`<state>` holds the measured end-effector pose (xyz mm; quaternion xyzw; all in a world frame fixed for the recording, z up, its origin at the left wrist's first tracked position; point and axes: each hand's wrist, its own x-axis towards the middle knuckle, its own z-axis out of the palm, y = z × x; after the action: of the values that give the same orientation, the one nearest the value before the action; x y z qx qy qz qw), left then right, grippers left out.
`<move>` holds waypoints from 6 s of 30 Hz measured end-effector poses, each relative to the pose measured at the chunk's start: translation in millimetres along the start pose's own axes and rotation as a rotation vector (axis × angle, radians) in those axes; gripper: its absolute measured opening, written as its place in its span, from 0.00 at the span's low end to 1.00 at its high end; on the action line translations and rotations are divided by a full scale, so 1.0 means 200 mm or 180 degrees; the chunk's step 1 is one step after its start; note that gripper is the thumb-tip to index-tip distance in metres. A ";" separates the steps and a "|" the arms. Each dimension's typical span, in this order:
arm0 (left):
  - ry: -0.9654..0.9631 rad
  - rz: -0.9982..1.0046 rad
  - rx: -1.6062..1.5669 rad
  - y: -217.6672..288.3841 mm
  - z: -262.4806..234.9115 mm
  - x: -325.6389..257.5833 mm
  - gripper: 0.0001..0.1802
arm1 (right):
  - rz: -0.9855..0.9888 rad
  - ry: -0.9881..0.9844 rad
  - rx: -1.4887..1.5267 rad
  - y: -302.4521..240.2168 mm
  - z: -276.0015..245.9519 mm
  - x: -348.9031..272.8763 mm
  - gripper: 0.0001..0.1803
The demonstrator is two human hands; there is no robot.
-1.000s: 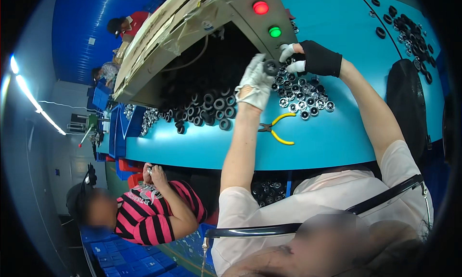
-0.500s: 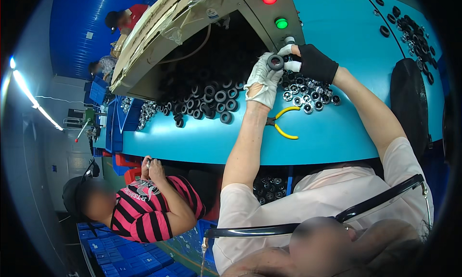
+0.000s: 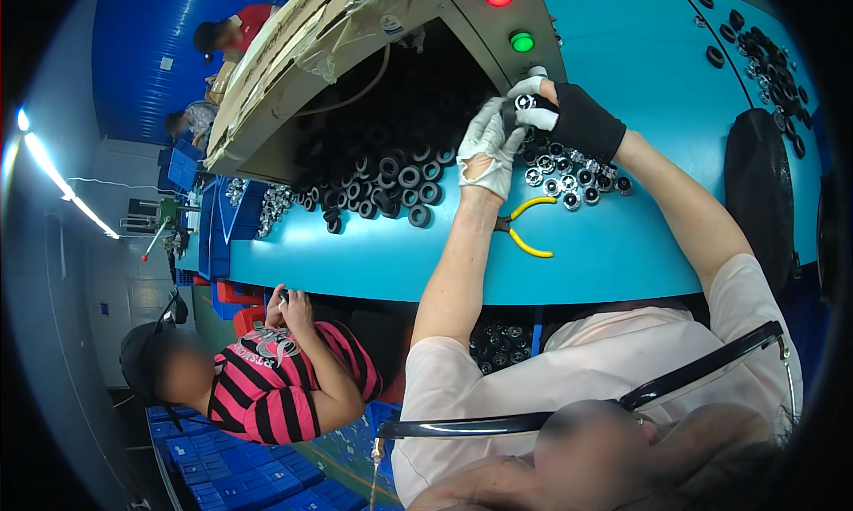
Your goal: Assembling small metal rings into rubber grommets at a factory workbench.
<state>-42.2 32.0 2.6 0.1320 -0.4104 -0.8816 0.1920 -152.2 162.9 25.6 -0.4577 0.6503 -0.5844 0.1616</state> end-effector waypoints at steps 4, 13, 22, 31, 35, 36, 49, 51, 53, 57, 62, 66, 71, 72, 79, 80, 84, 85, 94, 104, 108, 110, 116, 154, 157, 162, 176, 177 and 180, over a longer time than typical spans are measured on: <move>0.0102 -0.0225 -0.0072 -0.03 0.04 0.00 0.22 | -0.0707 0.0342 -0.0681 0.03 0.02 0.00 0.15; 0.0055 -0.0502 -0.0064 -0.02 0.00 0.01 0.22 | -0.0639 0.0432 -0.0651 0.08 0.00 0.01 0.17; 0.0060 -0.0450 -0.0048 -0.02 -0.02 0.02 0.19 | -0.0761 0.0403 -0.0764 0.06 -0.01 0.02 0.16; -0.0040 -0.0343 -0.0093 -0.02 -0.03 0.03 0.19 | -0.1191 0.0590 -0.1159 0.07 0.00 0.03 0.16; -0.0155 -0.0194 0.0078 -0.03 -0.02 0.02 0.21 | -0.1247 0.0669 -0.1089 0.08 0.02 0.02 0.16; -0.0178 -0.0187 0.0096 -0.03 -0.01 0.02 0.22 | -0.1236 0.0599 -0.1296 0.08 0.03 0.02 0.16; -0.0143 0.0101 0.0869 -0.04 0.00 0.00 0.21 | -0.1257 0.0367 -0.1277 0.10 0.08 -0.02 0.20; -0.0117 0.0098 0.1059 -0.04 0.01 0.00 0.19 | -0.1120 0.0258 -0.1204 0.10 0.08 -0.03 0.22; -0.0246 0.0179 0.1254 -0.02 0.01 0.00 0.19 | -0.0744 0.0562 -0.0747 0.09 0.08 -0.03 0.25; -0.0349 0.0650 0.1748 -0.01 0.02 0.01 0.18 | -0.0663 0.0152 -0.0866 0.07 0.06 0.00 0.23; -0.0432 0.1124 0.1745 -0.03 0.05 -0.02 0.20 | -0.0668 0.0231 -0.0553 0.04 0.05 -0.01 0.17; -0.0405 0.1048 0.1833 -0.01 0.07 -0.04 0.19 | -0.0640 0.0156 -0.0709 0.02 0.04 -0.02 0.15; -0.0319 0.1398 0.2192 -0.01 0.07 -0.06 0.13 | -0.0761 0.0248 -0.0976 -0.01 0.07 -0.04 0.15; -0.0323 0.1337 0.2154 0.00 0.07 -0.06 0.13 | -0.0861 0.0318 -0.1095 -0.02 0.08 -0.04 0.16; -0.0112 0.0845 0.1662 0.04 0.03 -0.03 0.13 | -0.0360 -0.0232 -0.0355 -0.06 0.05 -0.02 0.25; -0.0142 0.0846 0.1669 0.04 0.03 -0.03 0.13 | -0.0359 -0.0224 -0.0361 -0.06 0.05 -0.01 0.25; -0.0102 0.0221 0.1141 0.03 0.02 -0.03 0.10 | -0.0276 -0.0320 -0.0577 -0.06 0.01 -0.01 0.24; -0.0141 0.0135 0.1143 0.02 0.02 -0.03 0.10 | -0.0154 -0.0435 -0.0569 -0.05 0.00 0.00 0.24; -0.0054 0.0641 0.1792 0.01 0.06 -0.05 0.06 | -0.0733 -0.0041 -0.0911 -0.04 0.05 -0.02 0.18; 0.0254 0.1578 0.2887 -0.05 0.11 -0.12 0.06 | -0.0650 -0.0112 -0.0445 0.01 0.04 -0.02 0.15; 0.0234 0.1778 0.2656 -0.07 0.12 -0.13 0.07 | -0.0262 -0.0347 -0.0138 0.01 0.01 -0.02 0.14; 0.0285 0.1217 0.2236 -0.06 0.11 -0.12 0.08 | -0.0746 -0.0031 -0.0480 0.01 0.03 -0.01 0.15; 0.0283 0.1019 0.2018 -0.04 0.03 -0.07 0.12 | -0.0807 -0.0066 -0.0536 0.03 0.07 -0.01 0.15; -0.0622 0.0922 0.1672 -0.03 0.03 -0.03 0.19 | -0.0282 0.0311 -0.0240 0.00 0.04 -0.01 0.13; -0.0540 0.0720 0.1836 -0.05 0.04 -0.05 0.20 | -0.0183 0.0376 -0.0480 0.01 0.05 -0.01 0.12; -0.0378 0.0269 0.1090 -0.02 0.06 -0.05 0.25 | 0.0269 -0.0144 -0.0111 0.02 0.00 0.01 0.21; -0.0139 -0.0485 0.0310 0.03 0.01 -0.04 0.16 | 0.0157 -0.0650 0.0147 -0.05 -0.02 -0.01 0.33; -0.0121 -0.0431 0.0377 0.03 0.02 -0.04 0.14 | 0.0101 -0.0677 0.0219 -0.05 -0.02 -0.01 0.32; -0.0085 -0.0386 0.0443 0.04 0.02 -0.04 0.14 | 0.0201 -0.0818 0.0304 -0.04 -0.03 0.00 0.32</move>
<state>-34.4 32.9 12.1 0.1579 -0.4646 -0.8626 0.1231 -152.7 167.2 34.6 -0.4998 0.6098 -0.5459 0.2834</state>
